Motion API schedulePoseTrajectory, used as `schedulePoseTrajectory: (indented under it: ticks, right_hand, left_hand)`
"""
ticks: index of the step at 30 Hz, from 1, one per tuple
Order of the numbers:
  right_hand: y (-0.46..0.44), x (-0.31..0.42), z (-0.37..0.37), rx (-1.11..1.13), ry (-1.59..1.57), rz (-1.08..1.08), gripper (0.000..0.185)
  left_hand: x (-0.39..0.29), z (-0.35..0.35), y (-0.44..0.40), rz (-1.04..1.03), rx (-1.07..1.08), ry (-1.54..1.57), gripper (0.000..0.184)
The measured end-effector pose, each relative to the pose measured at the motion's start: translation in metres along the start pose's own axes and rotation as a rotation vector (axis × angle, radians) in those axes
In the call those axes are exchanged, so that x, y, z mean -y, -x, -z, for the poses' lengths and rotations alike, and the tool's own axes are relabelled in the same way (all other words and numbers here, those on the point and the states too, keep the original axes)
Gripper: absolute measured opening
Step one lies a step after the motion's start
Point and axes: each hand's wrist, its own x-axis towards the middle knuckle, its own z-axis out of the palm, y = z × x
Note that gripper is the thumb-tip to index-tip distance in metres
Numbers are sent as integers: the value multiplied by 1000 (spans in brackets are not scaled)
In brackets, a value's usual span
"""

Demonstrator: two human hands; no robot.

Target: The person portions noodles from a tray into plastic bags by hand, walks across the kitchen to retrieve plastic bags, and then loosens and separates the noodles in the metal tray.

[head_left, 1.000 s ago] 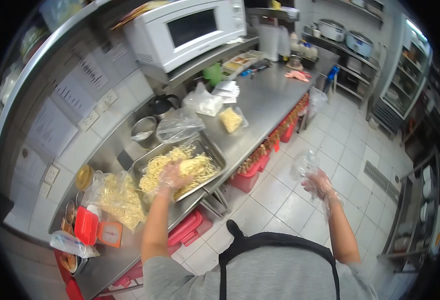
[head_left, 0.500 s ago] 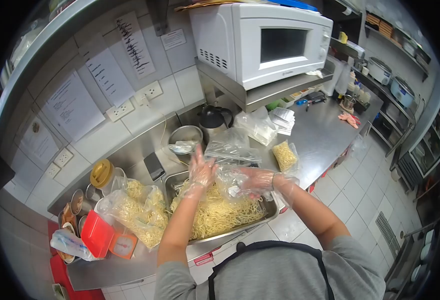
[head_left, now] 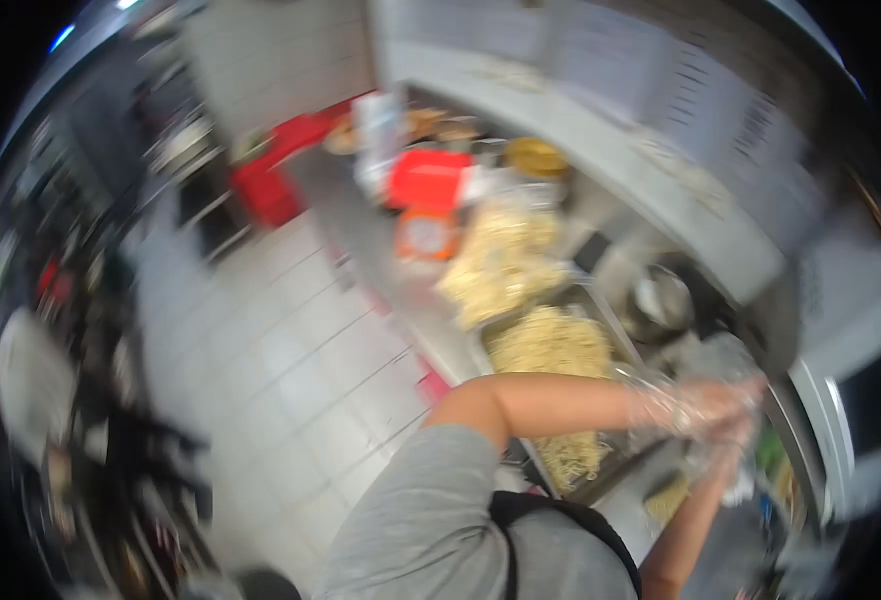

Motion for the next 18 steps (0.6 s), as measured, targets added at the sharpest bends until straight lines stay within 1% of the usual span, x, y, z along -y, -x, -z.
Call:
schedulePoseTrajectory:
  ticks: [1, 3, 5, 7, 9, 11, 15, 18]
  right_hand:
    - [-10, 0, -9, 20, 65, -6, 49]
    - [-22, -4, -29, 70, 187, -4, 50]
    - [-27, -14, -52, 139, 295, -14, 50]
    - [-31, -37, -85, 233, 400, -41, 51]
    - [-27, -67, -128, 353, 501, -74, 52]
    - [-14, -101, -170, 473, 603, -107, 53]
    - [35, -169, -247, 719, 815, -142, 55]
    - [84, -228, -295, 1019, 931, -225, 56]
  left_hand:
    - [-11, -2, 9, -23, -91, -58, 60]
    - [-40, 3, 40, -181, -302, -295, 54]
    - [-41, -5, 67, -465, -570, -589, 59]
    - [-53, -18, 104, -230, -561, -692, 68]
    - [-119, -8, 159, -73, -493, -694, 75]
    - [-128, -14, 200, 14, -638, -704, 78]
    - [-118, -27, 283, 92, -863, -694, 83]
    - [-118, -25, 353, 153, -1062, -699, 93]
